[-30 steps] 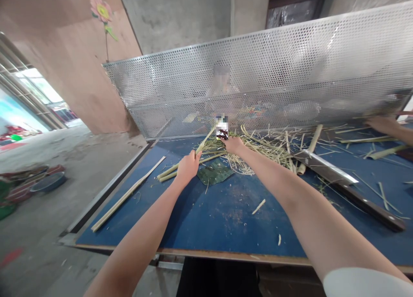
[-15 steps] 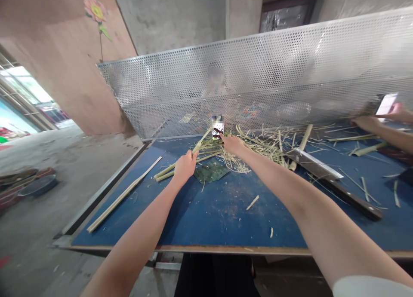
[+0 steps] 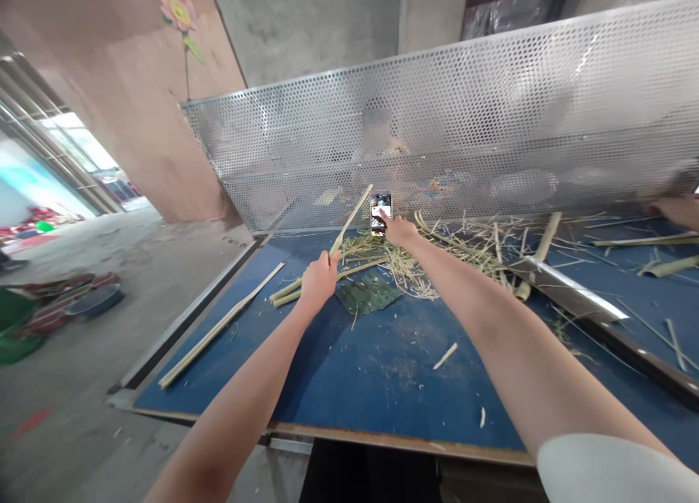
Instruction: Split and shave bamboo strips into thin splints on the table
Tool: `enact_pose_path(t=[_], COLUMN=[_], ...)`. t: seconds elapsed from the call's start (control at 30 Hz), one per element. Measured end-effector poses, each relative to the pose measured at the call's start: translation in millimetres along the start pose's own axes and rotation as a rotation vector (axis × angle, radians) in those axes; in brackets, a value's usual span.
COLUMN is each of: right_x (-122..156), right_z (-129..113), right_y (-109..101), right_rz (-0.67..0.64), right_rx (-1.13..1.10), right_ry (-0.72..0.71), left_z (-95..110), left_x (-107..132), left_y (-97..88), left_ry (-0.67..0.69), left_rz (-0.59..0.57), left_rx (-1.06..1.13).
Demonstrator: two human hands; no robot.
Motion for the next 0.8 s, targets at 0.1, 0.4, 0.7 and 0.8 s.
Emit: enact_pose_path(t=[0.1, 0.4, 0.7, 0.8], right_x=[-0.9, 7.9, 11.9, 11.6], right_z=[-0.6, -8.3, -3.8, -6.1], right_y=[2.3, 1.5, 9.8, 11.5], right_rz=[-0.004, 0.155, 0.159, 0.2], right_rx=[0.02, 0.068, 0.038, -0.001], right_ry=[0.017, -0.04, -0.04, -0.051], left_z=[-0.5, -1.2, -0.1, 0.5], left_x=[-0.2, -0.4, 0.2, -0.3], left_y=[0.3, 2.3, 0.9, 2.4], left_ry=[0.004, 0.004, 0.0, 0.006], left_rz=[-0.004, -0.007, -0.035, -0.029], left_rx=[0.005, 0.031, 0.029, 0.019])
Point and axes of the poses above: each hand's wrist, its own x-axis away from the middle knuckle, its own y-axis out of the palm, z = x × y, the point moved 10 cm from there along -x, towards the middle knuckle, and after that the axes turned 10 degrees about -y, right-handed, at the moved point
